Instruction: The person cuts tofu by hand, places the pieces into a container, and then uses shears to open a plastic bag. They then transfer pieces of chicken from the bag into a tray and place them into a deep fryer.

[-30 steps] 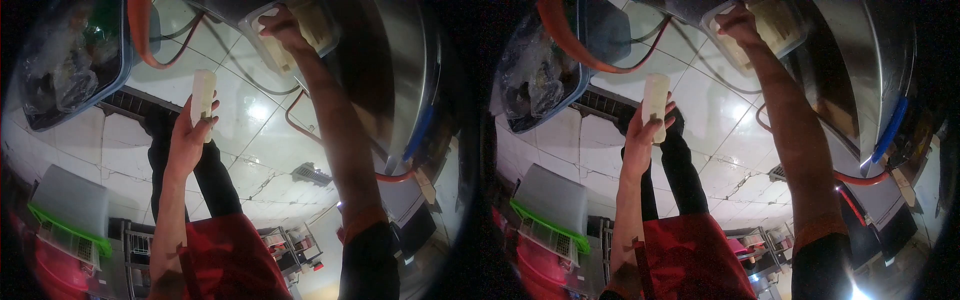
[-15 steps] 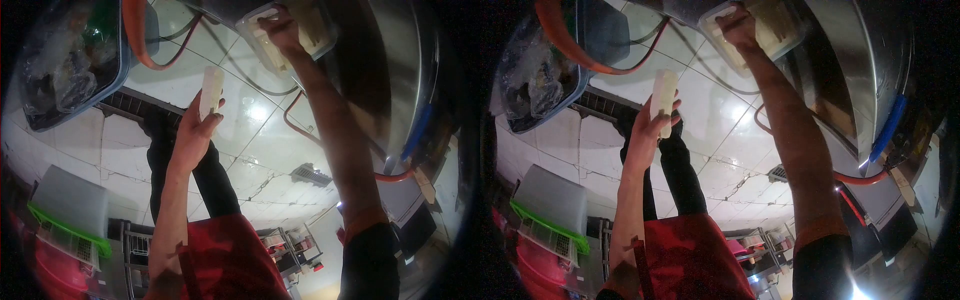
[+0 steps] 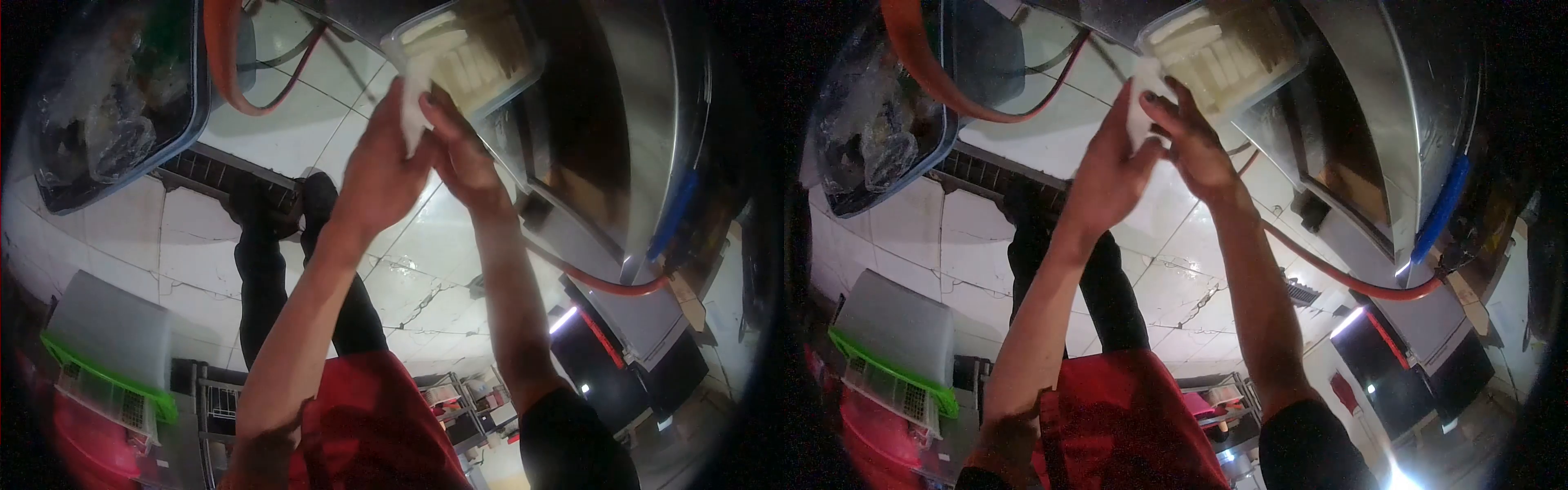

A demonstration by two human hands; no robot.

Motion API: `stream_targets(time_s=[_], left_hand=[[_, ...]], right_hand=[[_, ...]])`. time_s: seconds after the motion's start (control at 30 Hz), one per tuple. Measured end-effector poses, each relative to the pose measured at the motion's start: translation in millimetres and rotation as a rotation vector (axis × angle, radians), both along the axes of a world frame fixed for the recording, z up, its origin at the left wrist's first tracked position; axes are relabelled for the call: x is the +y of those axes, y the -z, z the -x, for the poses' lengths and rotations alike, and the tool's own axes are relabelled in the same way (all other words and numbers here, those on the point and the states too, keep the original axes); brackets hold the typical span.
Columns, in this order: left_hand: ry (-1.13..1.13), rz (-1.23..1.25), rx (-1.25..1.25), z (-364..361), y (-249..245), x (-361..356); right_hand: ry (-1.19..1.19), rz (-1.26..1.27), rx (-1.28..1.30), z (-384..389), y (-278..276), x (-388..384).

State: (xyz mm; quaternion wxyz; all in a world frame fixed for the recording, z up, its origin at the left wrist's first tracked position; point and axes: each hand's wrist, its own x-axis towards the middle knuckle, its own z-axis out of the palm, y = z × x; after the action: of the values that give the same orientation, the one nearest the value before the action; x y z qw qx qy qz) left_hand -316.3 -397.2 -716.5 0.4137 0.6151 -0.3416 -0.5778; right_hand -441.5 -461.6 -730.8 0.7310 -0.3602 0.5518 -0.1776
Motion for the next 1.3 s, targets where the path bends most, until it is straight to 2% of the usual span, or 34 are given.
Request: stream_targets(time_s=[0.07, 0.13, 0.17, 0.2, 0.27, 0.33, 0.37, 0.43, 0.5, 0.53, 0.6, 0.73, 0.8, 0.87, 0.93, 0.97, 1.0, 1.03, 1.07, 1.1, 1.13, 1.17, 1.2, 1.23, 1.27, 1.3], left_hand=[[0.036, 0.032, -0.079, 17, 0, -16], [0.316, 0.190, -0.592, 32, 2, -23], [0.387, 0.134, -0.453, 31, -2, -28], [0.387, 0.137, -0.457, 30, -4, -27], [0.427, 0.153, -0.607, 29, -7, -17], [0.380, 0.158, -0.548, 22, -5, 6], [0.383, 0.082, -0.506, 17, -2, 18], [0.391, -0.036, -0.447, 7, 5, 49], [0.391, -0.103, -0.428, -5, 14, 84], [0.389, -0.130, -0.422, -12, 18, 101], [0.386, -0.167, -0.413, -28, 21, 135], [0.379, -0.309, -0.335, -65, 10, 179], [0.363, -0.361, -0.342, -83, 3, 193], [0.320, -0.456, -0.309, -99, -4, 206], [0.316, -0.483, -0.369, -111, -7, 222], [0.297, -0.543, -0.350, -118, -6, 231], [0.294, -0.521, -0.342, -125, -6, 241], [0.182, -0.530, -0.236, -132, -8, 254], [0.068, -0.541, -0.136, -138, -13, 267], [0.029, -0.556, -0.089, -145, -20, 280], [-0.016, -0.571, -0.049, -151, -25, 294], [-0.063, -0.638, 0.014, -157, -25, 315], [-0.119, -0.673, 0.058, -163, -29, 336], [-0.083, -0.628, 0.032, -167, -38, 357], [-0.052, -0.594, -0.002, -172, -49, 385], [0.000, -0.517, -0.079, -177, -55, 422]], right_hand=[[0.089, 0.018, -0.054, -6, -17, 4], [0.214, -0.158, -0.465, 12, -7, -3], [0.281, -0.124, -0.304, 22, -2, -11], [0.282, -0.121, -0.308, 30, 4, -21], [0.314, -0.077, -0.055, 45, 22, -41], [0.209, 0.280, 0.059, 73, 60, -52], [0.004, 0.549, 0.493, 87, 92, -75], [-0.208, 0.801, 0.930, 88, 123, -105], [-0.299, 0.698, 1.505, 69, 126, -118], [-0.292, 0.700, 1.504, 69, 131, -119], [-0.579, 1.076, 1.653, 69, 141, -116], [-0.552, 1.028, 1.691, 42, 121, -94], [-0.585, 0.688, 1.421, 35, 107, -100], [-0.613, 0.729, 1.447, 37, 102, -96], [-0.614, 0.835, 1.397, 33, 76, -88], [-0.654, 1.226, 1.473, 40, 83, -70], [-0.499, 1.412, 1.302, 28, 49, -55], [-0.520, 1.191, 1.030, 7, -9, -43], [-0.464, 1.227, 0.882, -5, -51, -22], [-0.454, 1.187, 0.848, -14, -87, 2], [-0.400, 1.314, 0.750, -13, -114, 18], [-0.370, 1.320, 0.749, -9, -146, 31], [-0.339, 1.461, 0.886, 1, -172, 37], [-0.341, 1.506, 1.037, 25, -190, 33], [-0.184, 1.411, 1.149, 24, -206, 23], [-0.236, 1.488, 1.414, 21, -227, 7]])
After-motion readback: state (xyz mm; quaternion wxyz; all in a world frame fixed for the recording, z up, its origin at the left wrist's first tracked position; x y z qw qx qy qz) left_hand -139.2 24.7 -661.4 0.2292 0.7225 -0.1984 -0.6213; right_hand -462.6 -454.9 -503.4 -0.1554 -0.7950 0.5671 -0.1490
